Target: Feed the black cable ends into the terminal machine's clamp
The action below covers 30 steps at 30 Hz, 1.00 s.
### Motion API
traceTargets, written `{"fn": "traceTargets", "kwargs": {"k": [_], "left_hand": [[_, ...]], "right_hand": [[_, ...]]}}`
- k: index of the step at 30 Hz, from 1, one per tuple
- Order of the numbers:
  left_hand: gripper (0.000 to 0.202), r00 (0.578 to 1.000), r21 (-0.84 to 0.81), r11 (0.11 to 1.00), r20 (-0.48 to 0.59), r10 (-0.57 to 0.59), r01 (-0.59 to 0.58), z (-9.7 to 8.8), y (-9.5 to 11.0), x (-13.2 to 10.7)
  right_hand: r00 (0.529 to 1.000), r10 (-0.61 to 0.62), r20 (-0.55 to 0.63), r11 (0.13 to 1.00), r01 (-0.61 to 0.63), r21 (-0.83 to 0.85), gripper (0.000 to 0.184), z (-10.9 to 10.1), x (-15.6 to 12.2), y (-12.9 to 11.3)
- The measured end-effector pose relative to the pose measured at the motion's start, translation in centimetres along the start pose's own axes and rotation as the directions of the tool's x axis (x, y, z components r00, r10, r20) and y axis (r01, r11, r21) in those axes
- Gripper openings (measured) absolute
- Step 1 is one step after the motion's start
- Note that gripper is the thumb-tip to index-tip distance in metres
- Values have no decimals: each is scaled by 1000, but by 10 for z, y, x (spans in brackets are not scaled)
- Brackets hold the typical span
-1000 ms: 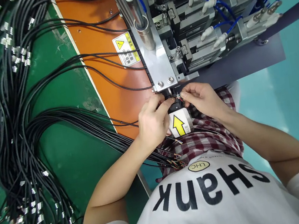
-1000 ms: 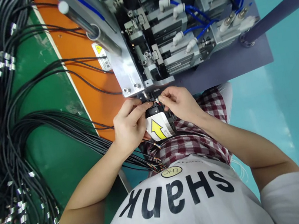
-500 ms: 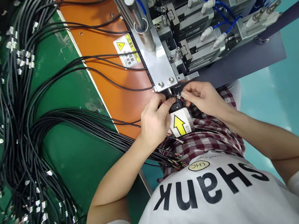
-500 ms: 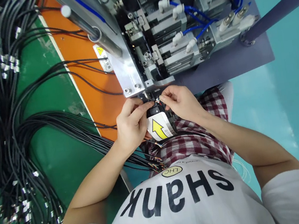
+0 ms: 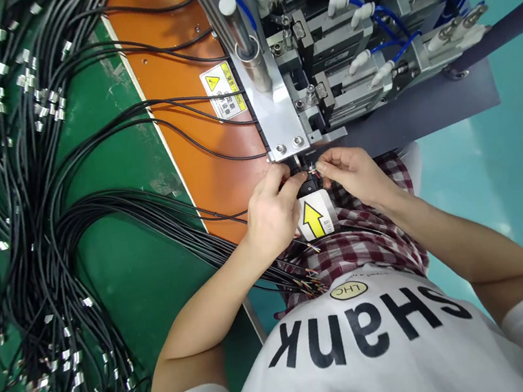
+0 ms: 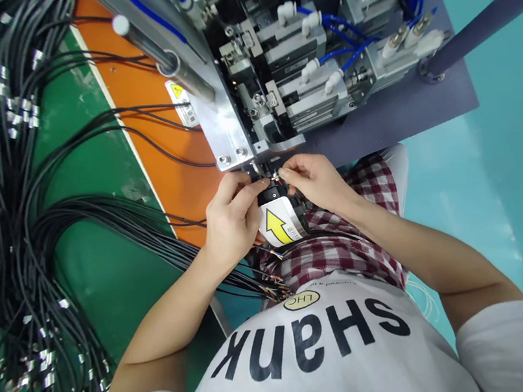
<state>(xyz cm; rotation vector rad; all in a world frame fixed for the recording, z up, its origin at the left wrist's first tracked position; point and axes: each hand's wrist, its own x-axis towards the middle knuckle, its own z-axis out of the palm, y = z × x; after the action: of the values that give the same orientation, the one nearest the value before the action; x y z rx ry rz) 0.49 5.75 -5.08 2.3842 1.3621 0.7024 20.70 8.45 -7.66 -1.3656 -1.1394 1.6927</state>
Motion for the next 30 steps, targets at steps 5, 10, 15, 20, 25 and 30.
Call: {"fn": "traceTargets", "kwargs": {"k": [5, 10, 15, 20, 25, 30], "left_hand": [[29, 1000, -24, 1000, -7, -4, 3, 0, -1, -1], [28, 1000, -37, 999, 1, -18, 18, 0, -1, -3], [28, 1000, -29, 999, -3, -23, 23, 0, -2, -4], [28, 999, -41, 999, -2, -33, 33, 0, -2, -4], [29, 999, -44, 998, 8, -48, 49, -1, -2, -4], [30, 999, -35, 999, 1, -38, 38, 0, -2, -4]], "right_hand": [[993, -61, -104, 993, 49, -110, 34, -5, -6, -4], [944, -277, -177, 928, 215, -306, 20, 7, -11, -4], [868, -464, -176, 822, 348, -451, 15, 21, -14, 3], [868, -461, -185, 832, 350, -432, 14, 20, -13, 10], [882, -427, -198, 861, 330, -387, 15, 19, -11, 13], [924, -316, -214, 905, 225, -361, 18, 21, -12, 10]]}}
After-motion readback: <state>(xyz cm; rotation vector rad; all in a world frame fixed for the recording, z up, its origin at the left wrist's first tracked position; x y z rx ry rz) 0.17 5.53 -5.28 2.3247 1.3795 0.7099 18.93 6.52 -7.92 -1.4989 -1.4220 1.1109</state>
